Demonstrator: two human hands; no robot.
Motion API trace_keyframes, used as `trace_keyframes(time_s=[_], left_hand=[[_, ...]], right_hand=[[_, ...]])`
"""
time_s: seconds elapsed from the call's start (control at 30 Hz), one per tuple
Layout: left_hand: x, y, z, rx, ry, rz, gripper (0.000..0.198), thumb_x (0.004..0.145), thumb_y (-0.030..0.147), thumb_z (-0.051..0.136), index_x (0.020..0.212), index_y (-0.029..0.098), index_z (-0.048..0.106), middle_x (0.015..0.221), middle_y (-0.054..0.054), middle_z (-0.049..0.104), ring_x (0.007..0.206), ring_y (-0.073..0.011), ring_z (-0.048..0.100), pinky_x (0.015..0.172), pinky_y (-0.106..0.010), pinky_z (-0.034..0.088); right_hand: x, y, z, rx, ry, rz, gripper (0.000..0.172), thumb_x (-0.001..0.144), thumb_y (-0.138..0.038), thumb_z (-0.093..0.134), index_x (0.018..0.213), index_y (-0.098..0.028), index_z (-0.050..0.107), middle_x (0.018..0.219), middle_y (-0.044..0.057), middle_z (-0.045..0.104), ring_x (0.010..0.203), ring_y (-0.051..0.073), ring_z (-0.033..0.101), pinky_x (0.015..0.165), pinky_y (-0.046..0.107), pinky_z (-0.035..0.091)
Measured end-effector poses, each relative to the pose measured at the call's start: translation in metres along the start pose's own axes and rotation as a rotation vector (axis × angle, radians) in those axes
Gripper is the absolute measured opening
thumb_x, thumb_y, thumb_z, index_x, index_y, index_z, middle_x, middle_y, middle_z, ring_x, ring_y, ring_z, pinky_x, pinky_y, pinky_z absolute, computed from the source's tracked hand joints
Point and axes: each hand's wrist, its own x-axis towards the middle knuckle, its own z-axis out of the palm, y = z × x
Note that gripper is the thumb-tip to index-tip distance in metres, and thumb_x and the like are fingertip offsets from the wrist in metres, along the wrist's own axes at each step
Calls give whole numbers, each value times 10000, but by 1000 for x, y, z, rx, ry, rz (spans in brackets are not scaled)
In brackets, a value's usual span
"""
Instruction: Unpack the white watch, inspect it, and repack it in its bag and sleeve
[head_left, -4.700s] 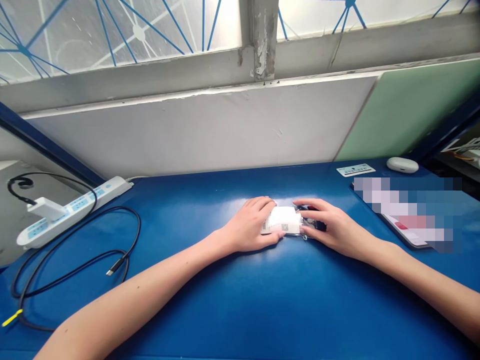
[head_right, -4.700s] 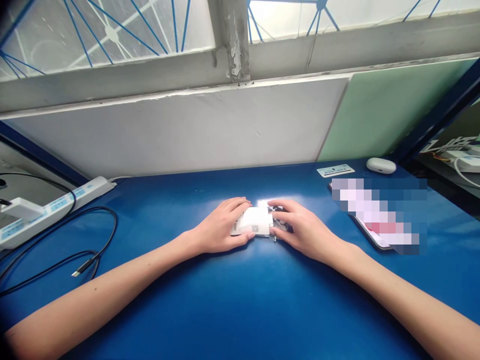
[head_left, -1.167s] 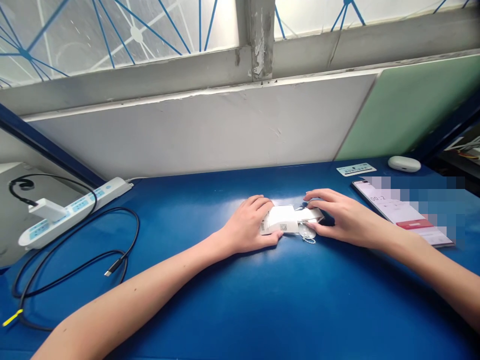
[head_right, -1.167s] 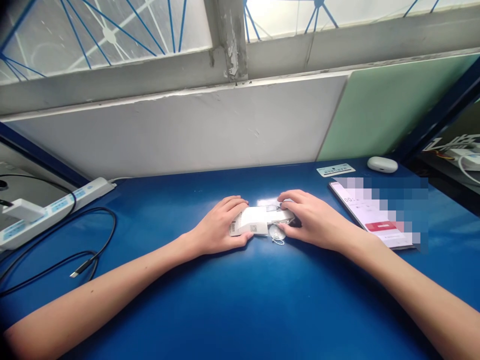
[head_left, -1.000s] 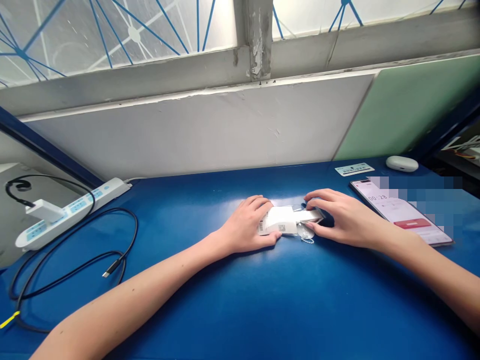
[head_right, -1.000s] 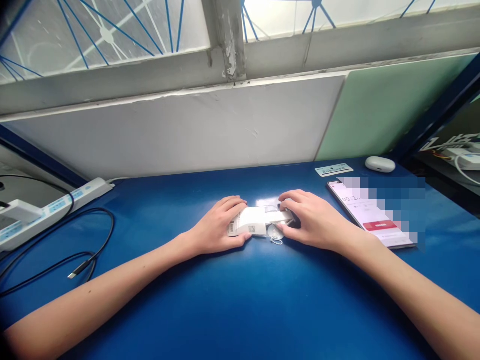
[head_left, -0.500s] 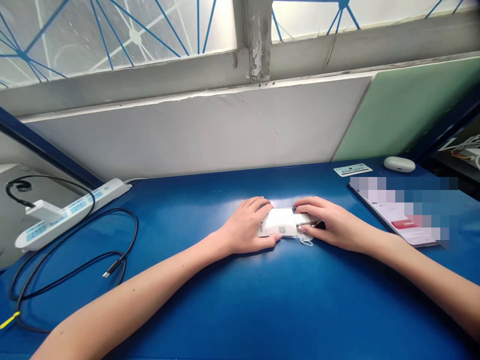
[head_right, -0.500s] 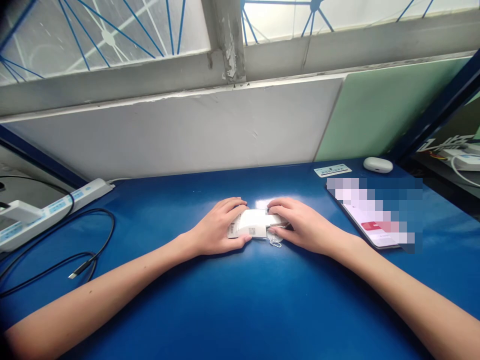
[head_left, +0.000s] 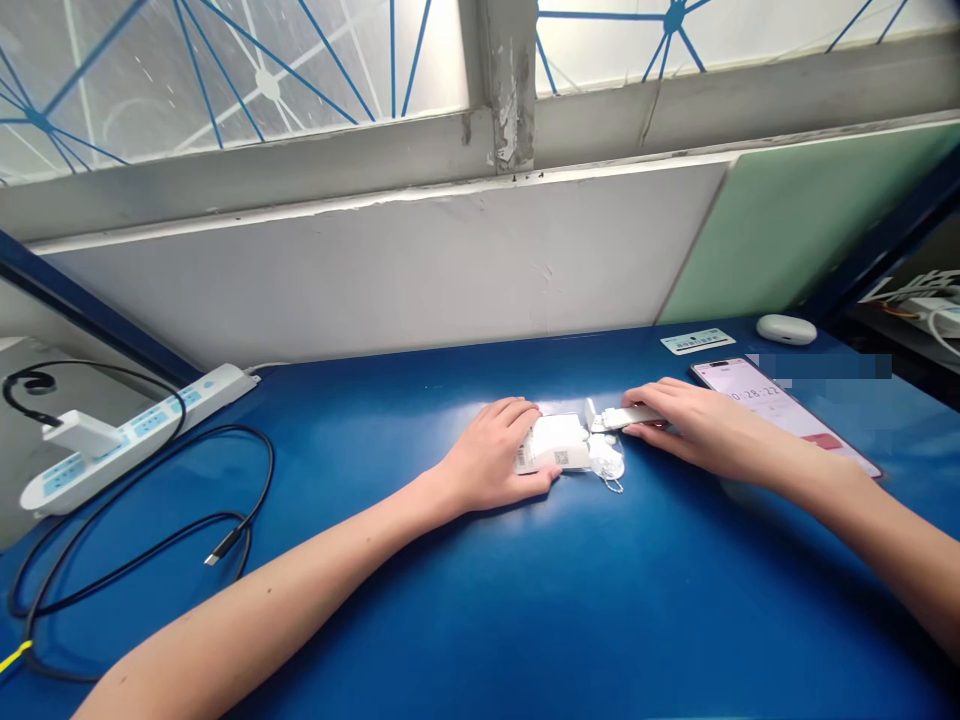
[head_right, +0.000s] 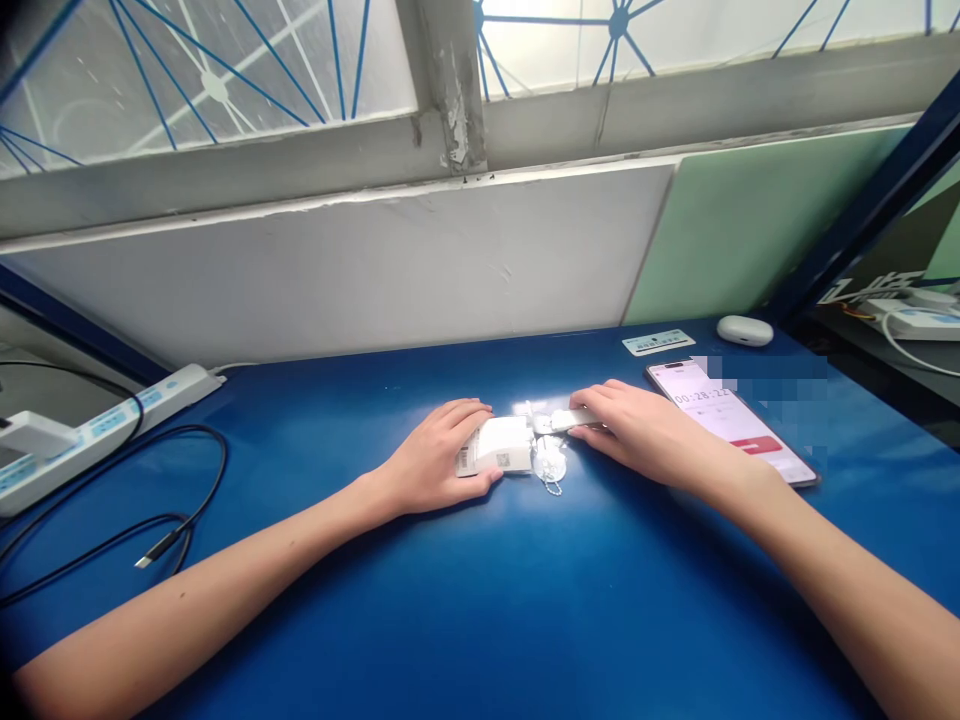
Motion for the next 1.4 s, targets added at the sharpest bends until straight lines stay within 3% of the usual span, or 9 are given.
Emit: trace_keyframes(time_s=[0.2,0.43,0.6,0.73,0.9,1.07,1.23,1.4], left_hand=[[0,0,-1,-11,-12,0,561,822,487,660,1253,141,561,1336,-177,597,1291,-359,523,1111,-527,421],[1,1,-2,-45,-26,-32,636,822,492,683,1326,137,527,1401,-195,544,1399,-385,403,1155,-565,355],[1,3,-2,-110,34,-9,653,834,437,671,1379,137,474,1404,-198,538,1329,-363,490,1122,-535,400],[-1,1,0,-113,191,-20,540,885,370,609,1350,124,489,1365,-207,560,1286,-353,528,1073,-526,448],[-1,-3,0,-132,546,16,650,899,255,559,1487,137,308,1366,-201,550,1199,-287,595,1007,-498,506],[-2,17,-10,-109,670,208,507,859,176,566,1356,164,466,1269,-151,610,1195,-280,596,1004,-477,517],[-4,49,-21,-149,624,293,460,830,147,600,1281,162,515,1202,-150,639,1188,-283,603,1015,-474,519],[-3,59,-22,-127,383,177,424,865,216,627,1277,166,541,1202,-128,674,1135,-270,633,982,-429,524]], right_hand=[[3,-3,-2,9,129,37,300,1014,-359,416,1202,-215,602,1140,131,676,1025,310,634,852,464,524],[9,-16,7,51,200,38,288,1012,-302,416,1213,-210,601,1166,128,693,1063,310,646,886,457,533],[9,-21,10,71,237,53,269,1016,-306,441,1218,-207,588,1186,122,693,1067,300,644,905,460,530],[9,-22,14,82,248,41,260,1016,-287,455,1238,-213,568,1196,116,685,1051,287,643,897,453,532],[10,-23,17,113,253,28,249,1023,-253,432,1233,-230,563,1177,106,692,1039,283,651,884,452,535],[9,-32,13,61,311,-92,290,997,-218,482,1276,-191,558,1177,137,693,1010,288,655,855,444,541],[7,-53,8,10,441,-260,326,950,-176,559,1271,-126,581,1094,166,716,908,282,659,788,431,548],[7,-64,8,94,541,-281,270,923,-163,607,1188,-146,655,989,138,758,789,254,684,703,399,558]])
